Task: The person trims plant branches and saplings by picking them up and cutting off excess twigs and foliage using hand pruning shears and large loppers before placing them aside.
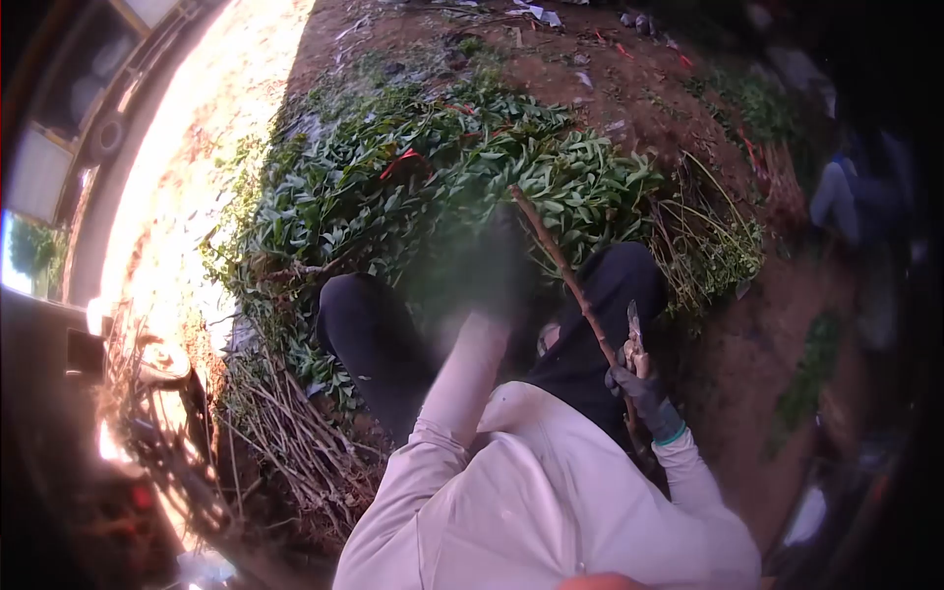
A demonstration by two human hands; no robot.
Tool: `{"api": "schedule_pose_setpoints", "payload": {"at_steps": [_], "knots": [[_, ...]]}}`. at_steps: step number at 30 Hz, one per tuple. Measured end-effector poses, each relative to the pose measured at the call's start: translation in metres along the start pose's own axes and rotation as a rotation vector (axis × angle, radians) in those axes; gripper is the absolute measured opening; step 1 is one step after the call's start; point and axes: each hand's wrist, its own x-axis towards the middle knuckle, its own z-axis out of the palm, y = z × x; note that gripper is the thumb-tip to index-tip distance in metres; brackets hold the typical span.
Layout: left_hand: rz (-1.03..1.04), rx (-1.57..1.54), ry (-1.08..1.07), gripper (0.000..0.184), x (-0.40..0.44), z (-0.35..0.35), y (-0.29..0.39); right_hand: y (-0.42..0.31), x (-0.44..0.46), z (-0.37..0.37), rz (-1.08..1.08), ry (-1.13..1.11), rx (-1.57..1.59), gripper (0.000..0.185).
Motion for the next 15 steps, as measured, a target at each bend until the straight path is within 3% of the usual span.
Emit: {"api": "schedule_pose_setpoints", "payload": {"at_steps": [3,4,5,6,7,8,9,10,11,13,15], "knots": [[-0.070,-0.183,0.140,0.035,-0.008,-0.033,0.025,-0.033,0.012,0.007,0.039,-0.015,-0.028,0.014],[-0.138,-0.287,0.148,0.032,-0.012,-0.041,0.026,-0.050,0.019,0.012,-0.100,0.015,-0.039,0.016],[-0.205,-0.390,0.164,0.032,-0.016,-0.048,0.028,-0.067,0.038,0.009,0.051,0.048,-0.016,0.016],[-0.238,-0.384,-0.115,0.035,-0.042,-0.035,0.019,-0.086,0.060,0.016,0.087,0.062,0.046,0.015],[-0.254,-0.348,-0.422,0.038,-0.066,-0.023,0.009,-0.111,0.081,0.029,0.131,-0.066,-0.004,0.016],[-0.242,-0.298,-0.707,0.041,-0.091,-0.010,0.000,-0.125,0.099,0.050,0.040,-0.038,-0.167,0.010],[-0.091,-0.317,-0.635,0.039,-0.107,0.001,0.010,-0.153,0.099,0.103,0.085,-0.016,-0.078,0.016],[0.063,-0.325,-0.554,0.037,-0.124,0.012,0.019,-0.144,0.131,0.123,-0.137,-0.121,-0.144,0.021],[0.211,-0.323,-0.466,0.036,-0.140,0.024,0.029,-0.139,0.190,0.129,0.043,-0.203,-0.248,0.025],[-0.267,-0.589,-0.235,0.019,-0.121,0.002,0.026,-0.146,0.212,0.189,-0.116,-0.406,-0.448,0.029],[-0.227,-1.099,-0.037,0.013,-0.101,-0.064,0.074,-0.130,0.231,0.227,-0.217,-0.514,-0.290,0.033]]}}
